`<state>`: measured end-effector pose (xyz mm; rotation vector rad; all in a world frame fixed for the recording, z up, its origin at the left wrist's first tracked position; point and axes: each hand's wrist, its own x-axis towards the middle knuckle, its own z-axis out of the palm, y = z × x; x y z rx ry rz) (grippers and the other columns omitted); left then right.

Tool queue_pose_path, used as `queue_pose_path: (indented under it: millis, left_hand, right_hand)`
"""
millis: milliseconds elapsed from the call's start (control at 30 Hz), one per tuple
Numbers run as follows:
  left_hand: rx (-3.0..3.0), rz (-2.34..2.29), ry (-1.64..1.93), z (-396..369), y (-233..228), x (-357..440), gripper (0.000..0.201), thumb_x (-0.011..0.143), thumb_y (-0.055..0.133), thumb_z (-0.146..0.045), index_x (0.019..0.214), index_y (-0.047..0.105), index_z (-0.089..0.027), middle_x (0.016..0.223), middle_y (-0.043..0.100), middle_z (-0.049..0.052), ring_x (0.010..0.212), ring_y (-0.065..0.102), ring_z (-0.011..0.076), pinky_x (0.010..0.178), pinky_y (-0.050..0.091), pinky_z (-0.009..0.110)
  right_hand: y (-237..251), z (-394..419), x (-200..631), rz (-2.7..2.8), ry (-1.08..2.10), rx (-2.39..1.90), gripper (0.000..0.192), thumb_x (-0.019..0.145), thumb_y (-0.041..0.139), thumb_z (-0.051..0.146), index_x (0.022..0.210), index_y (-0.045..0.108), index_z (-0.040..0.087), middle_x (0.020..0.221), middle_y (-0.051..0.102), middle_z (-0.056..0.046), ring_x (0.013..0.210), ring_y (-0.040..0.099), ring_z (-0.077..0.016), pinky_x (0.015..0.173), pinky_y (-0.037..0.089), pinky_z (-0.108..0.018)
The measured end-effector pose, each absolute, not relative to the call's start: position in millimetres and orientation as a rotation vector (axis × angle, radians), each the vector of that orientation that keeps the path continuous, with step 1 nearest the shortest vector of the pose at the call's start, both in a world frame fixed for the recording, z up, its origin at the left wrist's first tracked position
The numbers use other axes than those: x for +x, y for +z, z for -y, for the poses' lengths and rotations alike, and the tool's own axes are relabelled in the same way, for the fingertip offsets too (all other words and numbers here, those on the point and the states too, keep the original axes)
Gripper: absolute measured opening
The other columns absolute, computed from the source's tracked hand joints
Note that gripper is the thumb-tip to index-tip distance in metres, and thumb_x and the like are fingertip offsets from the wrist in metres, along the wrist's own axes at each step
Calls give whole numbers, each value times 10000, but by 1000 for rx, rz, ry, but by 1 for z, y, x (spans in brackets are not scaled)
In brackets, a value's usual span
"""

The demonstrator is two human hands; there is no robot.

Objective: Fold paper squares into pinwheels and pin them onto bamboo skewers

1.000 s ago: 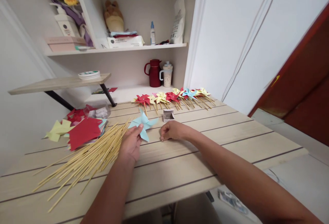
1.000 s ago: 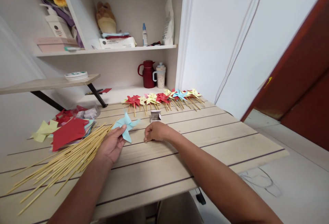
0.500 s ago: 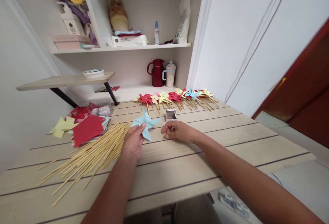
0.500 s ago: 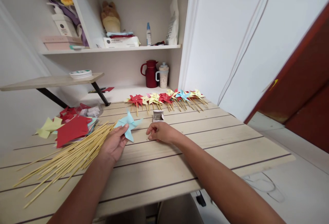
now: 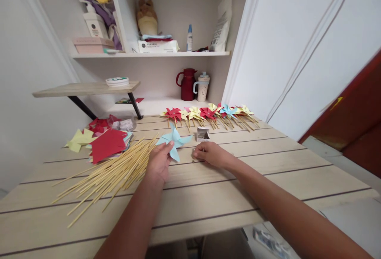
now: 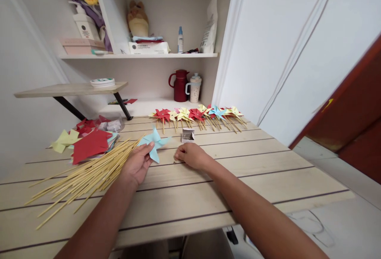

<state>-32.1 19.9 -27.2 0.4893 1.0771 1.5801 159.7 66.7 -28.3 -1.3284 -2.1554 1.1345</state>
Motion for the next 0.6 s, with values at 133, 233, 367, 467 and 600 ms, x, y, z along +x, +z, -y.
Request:
queue_pose_path:
  millis: [133,233,367,467,600]
  left_hand:
    - [514,-1068,1572,-19,-29,-32,174,636,859,-158,685,700,-105,650,666,18,568,583,95,571,483,212]
    - [528,-1063,1569,-19,-29,-32,170,647,857,-166,690,704,-106,666,675,27,579,589,99,575,486,215]
    - [528,-1068,1566,-19,-29,-32,162,652,855,-163,708,711,-114,718,703,42,622,622,113,607,499,221]
    - [522,-1074,1561,-19,-29,-32,161,653,854,-162,708,712,-112,722,707,45,624,626,116,603,498,221]
    - [517,-1075,1562,-18,-28,-32,151,659,849,-151,715,716,-109,722,707,45,620,624,111,603,499,217]
  right_hand:
    - [-29,-66,160,2159,1146,-1293,181,800,610,306,769,699,151,661,613,-11,574,457,-113,543,335,-237]
    - [-32,-68,161,2170,1188,-1198,154,728,690,311,752,697,159,668,614,1,607,485,-118,563,352,-232]
    - [-39,-71,161,2174,1224,-1134,118,672,714,260,745,694,169,650,597,18,616,500,-121,567,360,-226]
    - [-43,-73,161,2172,1236,-1103,104,682,687,231,765,702,170,658,594,19,615,499,-118,574,365,-226]
    - [-46,-74,162,2171,1235,-1079,109,682,688,221,777,715,173,679,592,18,625,494,-117,589,369,-229]
